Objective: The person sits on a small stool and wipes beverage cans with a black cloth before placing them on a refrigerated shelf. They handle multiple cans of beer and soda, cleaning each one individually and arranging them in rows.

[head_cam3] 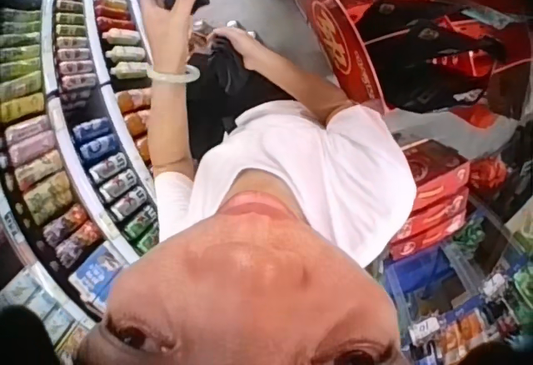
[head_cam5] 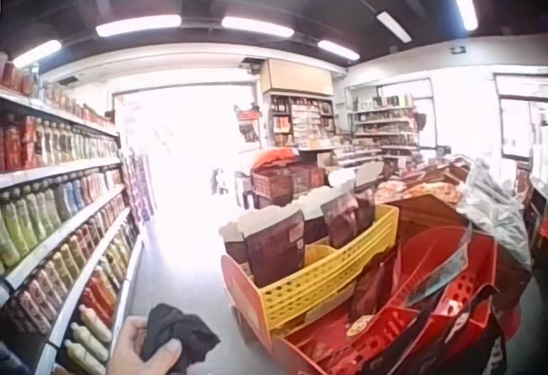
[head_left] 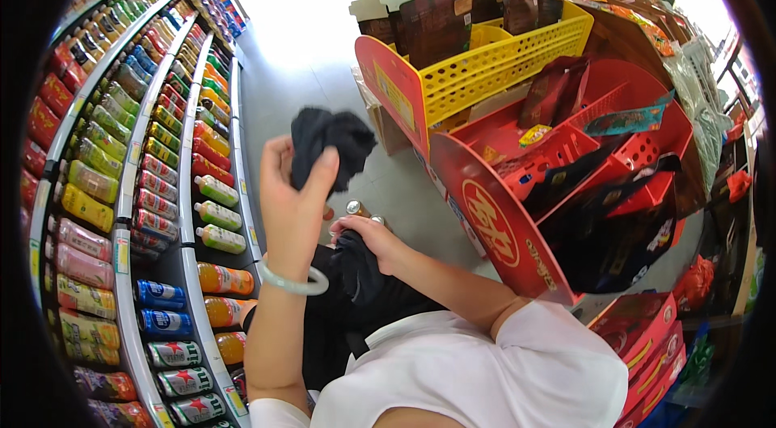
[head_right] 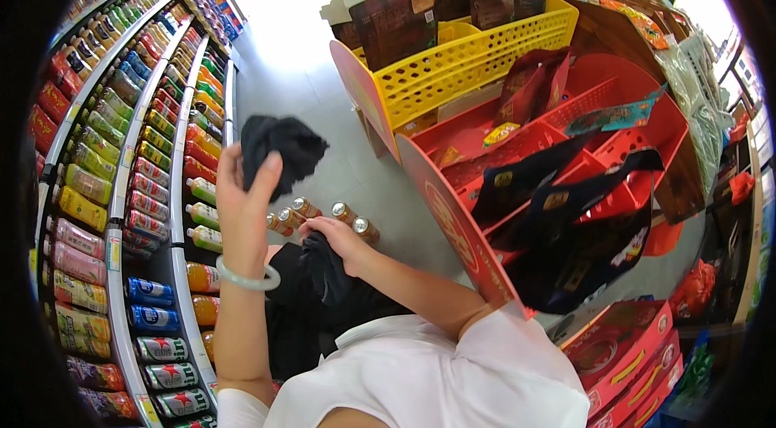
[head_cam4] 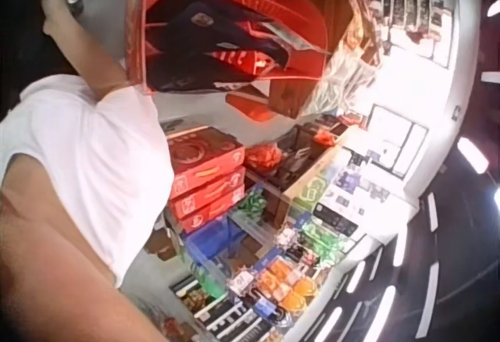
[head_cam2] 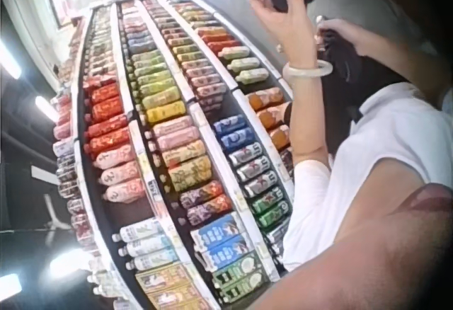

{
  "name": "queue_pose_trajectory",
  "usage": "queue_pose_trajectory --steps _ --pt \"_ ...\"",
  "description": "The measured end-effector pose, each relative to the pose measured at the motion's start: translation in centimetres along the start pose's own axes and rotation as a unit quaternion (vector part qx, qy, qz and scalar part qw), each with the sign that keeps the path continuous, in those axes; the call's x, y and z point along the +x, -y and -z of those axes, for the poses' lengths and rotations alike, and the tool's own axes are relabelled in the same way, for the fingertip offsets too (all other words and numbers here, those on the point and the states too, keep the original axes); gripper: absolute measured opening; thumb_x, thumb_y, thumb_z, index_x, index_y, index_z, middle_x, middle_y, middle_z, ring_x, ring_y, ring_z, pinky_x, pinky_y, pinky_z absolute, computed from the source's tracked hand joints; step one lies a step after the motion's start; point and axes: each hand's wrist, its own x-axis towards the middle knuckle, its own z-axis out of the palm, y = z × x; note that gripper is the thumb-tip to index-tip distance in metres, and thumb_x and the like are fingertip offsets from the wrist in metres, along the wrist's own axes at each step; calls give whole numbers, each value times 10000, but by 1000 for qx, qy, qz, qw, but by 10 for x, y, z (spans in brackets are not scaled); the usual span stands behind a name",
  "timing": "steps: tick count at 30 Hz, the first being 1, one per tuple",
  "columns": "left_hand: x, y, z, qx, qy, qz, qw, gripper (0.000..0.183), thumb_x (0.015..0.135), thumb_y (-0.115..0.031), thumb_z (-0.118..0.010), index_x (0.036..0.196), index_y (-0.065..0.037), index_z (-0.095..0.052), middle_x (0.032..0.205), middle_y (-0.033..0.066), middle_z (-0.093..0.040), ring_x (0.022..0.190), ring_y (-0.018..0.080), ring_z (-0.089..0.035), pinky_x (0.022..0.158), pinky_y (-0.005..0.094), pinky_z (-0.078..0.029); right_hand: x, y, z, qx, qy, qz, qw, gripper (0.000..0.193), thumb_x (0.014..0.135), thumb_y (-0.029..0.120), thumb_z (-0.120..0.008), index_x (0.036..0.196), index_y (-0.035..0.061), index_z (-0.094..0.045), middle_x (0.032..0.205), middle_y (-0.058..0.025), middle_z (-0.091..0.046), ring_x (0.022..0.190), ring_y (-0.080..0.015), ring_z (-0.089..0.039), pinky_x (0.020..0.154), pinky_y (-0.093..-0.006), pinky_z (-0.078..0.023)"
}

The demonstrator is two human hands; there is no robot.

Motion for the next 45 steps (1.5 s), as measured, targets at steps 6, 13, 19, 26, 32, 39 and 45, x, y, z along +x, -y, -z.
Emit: queue_pose_trajectory --steps 6,13,19,26,32,39,45 --pt "106 -7 -71 -94 -42 -79 992 537 961 -305 -757 1274 48 -500 1104 103 -678 944 115 -646 825 254 -530 3 17 10 -18 -43 47 998 209 1036 233 -574 1024 59 -688 932 -45 -684 865 -128 -662 802 -271 -540" --pt "166 63 -107 192 113 -116 968 462 981 -383 -614 1290 -41 -639 1090 255 -714 1023 417 -681 928 442 -519 12 11 24 -12 -81 52 995 186 1023 212 -592 999 54 -689 913 -36 -684 848 -120 -654 796 -263 -531" --pt "154 61 -104 305 94 -190 928 736 1033 -525 -528 1414 103 -488 1311 284 -607 1216 378 -604 1057 408 -456 30 7 48 -11 -120 58 991 168 1005 186 -602 991 55 -706 945 -19 -691 895 -112 -647 829 -255 -516" --pt "125 72 -57 304 95 -119 940 761 1046 -540 -500 1494 65 -391 1429 245 -492 1248 330 -594 1022 408 -489 38 2 65 -35 -190 92 977 162 1009 187 -592 967 63 -687 882 -52 -689 754 -141 -659 704 -284 -558" --pt "74 91 7 215 52 -89 971 570 1049 -373 -595 1463 -5 -460 1399 161 -524 1223 237 -589 981 358 -504 64 8 125 -259 -301 228 889 170 978 220 -637 935 59 -669 860 -45 -695 774 -171 -665 725 -322 -545" --pt "-11 163 196 220 -139 33 965 449 1099 -303 -510 1466 -46 -492 1470 105 -529 1324 231 -556 1076 371 -455 90 -1 155 -693 -358 88 620 336 925 403 -660 1100 117 -676 1097 -109 -739 1021 -330 -700 836 -467 -548" --pt "-84 188 275 193 -317 129 919 352 1111 -252 -480 1381 -36 -543 1384 98 -595 1245 187 -593 1011 307 -493 131 -46 222 -825 -135 -108 538 489 883 490 -715 1219 148 -615 1212 -107 -675 1110 -354 -676 885 -497 -549"
